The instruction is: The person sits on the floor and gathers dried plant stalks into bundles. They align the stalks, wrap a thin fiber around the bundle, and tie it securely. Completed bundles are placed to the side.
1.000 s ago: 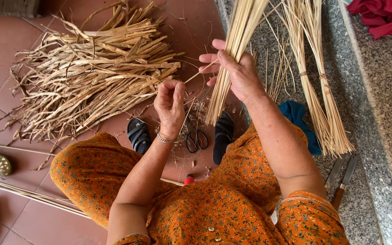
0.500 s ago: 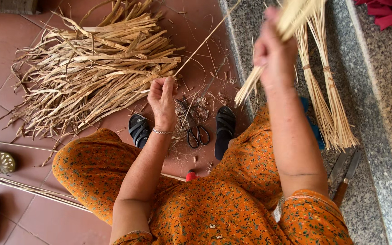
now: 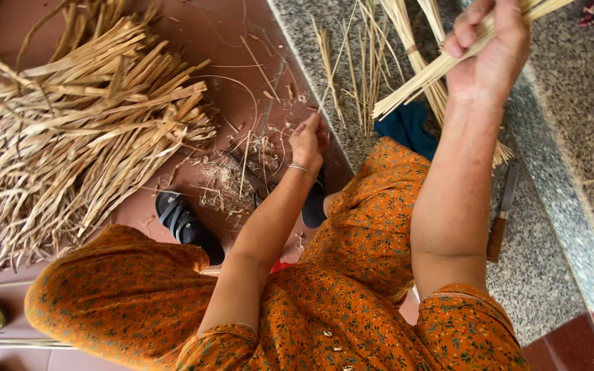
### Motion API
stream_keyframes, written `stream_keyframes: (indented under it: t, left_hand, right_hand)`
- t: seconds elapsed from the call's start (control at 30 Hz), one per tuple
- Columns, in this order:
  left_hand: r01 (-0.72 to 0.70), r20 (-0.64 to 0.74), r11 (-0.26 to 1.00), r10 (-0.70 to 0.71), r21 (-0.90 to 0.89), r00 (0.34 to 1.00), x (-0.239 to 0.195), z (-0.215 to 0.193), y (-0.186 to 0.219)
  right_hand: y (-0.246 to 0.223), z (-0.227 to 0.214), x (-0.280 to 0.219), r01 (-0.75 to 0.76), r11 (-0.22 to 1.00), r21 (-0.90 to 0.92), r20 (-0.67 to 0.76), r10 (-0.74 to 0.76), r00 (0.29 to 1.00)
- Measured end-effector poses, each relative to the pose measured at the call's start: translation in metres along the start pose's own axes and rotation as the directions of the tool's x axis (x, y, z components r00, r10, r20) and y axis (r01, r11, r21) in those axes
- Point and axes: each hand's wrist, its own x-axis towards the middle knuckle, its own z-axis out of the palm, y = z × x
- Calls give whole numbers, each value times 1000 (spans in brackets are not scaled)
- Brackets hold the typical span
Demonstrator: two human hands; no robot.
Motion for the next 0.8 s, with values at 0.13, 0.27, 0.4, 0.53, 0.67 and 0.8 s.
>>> stream_keyframes:
  t: [0.13, 0.27, 0.4, 0.53, 0.67, 0.8]
  left_hand:
    - [89, 152, 837, -202, 540, 968, 1, 27, -17]
    - [-258, 343, 424, -137, 868, 929, -14, 32, 19]
    - [-505, 586, 634, 100, 585, 804, -55, 29, 102]
    - [-710, 785, 565, 164, 421, 597, -117, 35, 168]
    - [-716, 829, 531, 44, 454, 558, -162, 45, 197]
    - [-550, 758, 661, -43, 510, 651, -182, 33, 203]
  right_hand:
    - [2, 8, -2, -10, 1000, -13, 58, 11, 998]
    - [5, 34, -3, -159, 987, -3, 38, 159, 987]
    - [13, 75, -10, -205, 979, 24, 162, 198, 967]
    - [20, 121, -21, -270, 963, 4, 384, 247, 889]
    - [36, 163, -44, -290, 955, -58, 533, 275, 800]
    - [57, 200, -66, -298, 946, -131, 590, 315, 743]
